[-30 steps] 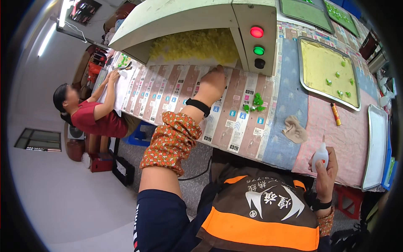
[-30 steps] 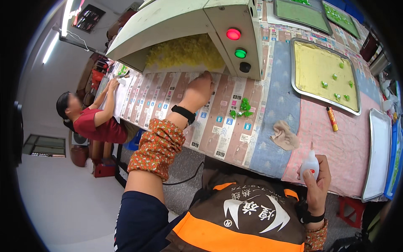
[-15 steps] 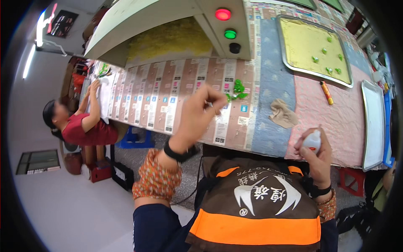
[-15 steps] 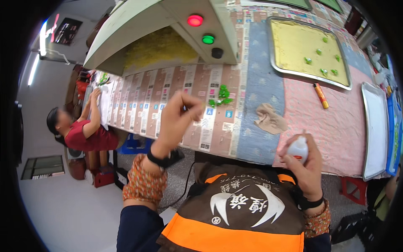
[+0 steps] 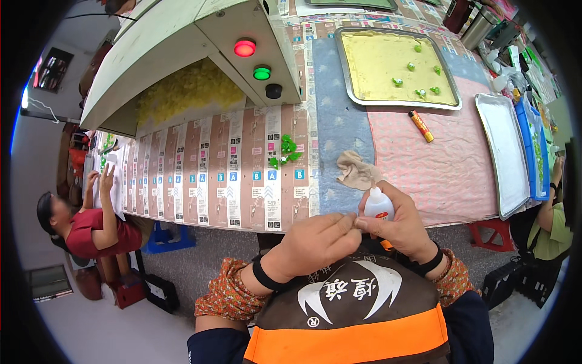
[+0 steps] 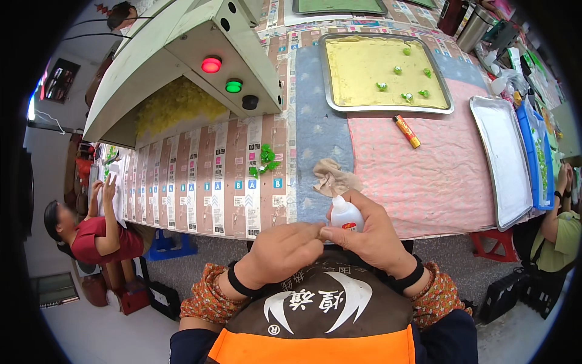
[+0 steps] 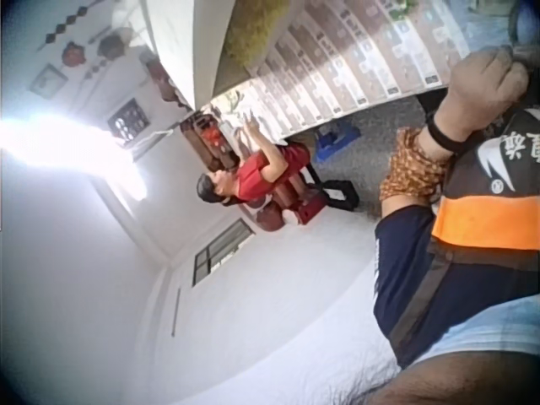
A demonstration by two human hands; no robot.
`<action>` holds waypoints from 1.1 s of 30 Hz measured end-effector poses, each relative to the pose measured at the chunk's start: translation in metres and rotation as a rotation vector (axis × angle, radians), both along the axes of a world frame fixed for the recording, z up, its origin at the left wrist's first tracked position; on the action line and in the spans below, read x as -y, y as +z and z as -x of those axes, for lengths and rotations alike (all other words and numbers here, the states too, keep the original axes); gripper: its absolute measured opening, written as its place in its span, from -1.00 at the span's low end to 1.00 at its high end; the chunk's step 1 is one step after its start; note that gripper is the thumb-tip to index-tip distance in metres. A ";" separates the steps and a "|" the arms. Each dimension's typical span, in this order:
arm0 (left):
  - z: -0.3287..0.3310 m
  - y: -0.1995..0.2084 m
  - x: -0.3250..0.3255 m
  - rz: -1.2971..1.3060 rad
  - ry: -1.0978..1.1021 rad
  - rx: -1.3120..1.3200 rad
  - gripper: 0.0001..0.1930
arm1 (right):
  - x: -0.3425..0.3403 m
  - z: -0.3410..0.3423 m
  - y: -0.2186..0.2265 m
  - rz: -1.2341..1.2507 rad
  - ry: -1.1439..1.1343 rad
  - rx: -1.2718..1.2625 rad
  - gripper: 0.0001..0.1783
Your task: Applying adhesive and assembling small plastic components at a factory workbench.
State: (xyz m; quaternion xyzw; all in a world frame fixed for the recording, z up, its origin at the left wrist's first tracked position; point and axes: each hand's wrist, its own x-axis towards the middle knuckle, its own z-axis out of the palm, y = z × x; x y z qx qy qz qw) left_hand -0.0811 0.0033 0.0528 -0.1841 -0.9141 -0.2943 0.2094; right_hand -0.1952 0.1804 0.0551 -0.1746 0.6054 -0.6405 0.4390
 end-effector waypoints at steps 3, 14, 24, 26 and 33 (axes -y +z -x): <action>0.000 0.001 -0.002 0.085 -0.030 -0.045 -0.81 | -0.003 -0.001 -0.004 -0.035 0.001 0.043 -0.72; 0.002 -0.022 -0.007 -1.259 0.102 0.780 -0.71 | 0.004 0.000 -0.005 0.015 -0.221 -0.139 -0.77; 0.001 -0.033 -0.009 -1.356 -0.006 0.768 -0.68 | 0.014 -0.011 -0.009 -0.031 -0.246 -0.131 -0.74; 0.000 -0.035 -0.010 -1.363 -0.005 0.768 -0.67 | 0.014 -0.012 -0.009 -0.040 -0.253 -0.098 -0.74; -0.002 -0.041 -0.002 -1.532 0.043 0.822 -0.65 | 0.006 -0.007 -0.010 -0.069 -0.216 -0.029 -0.71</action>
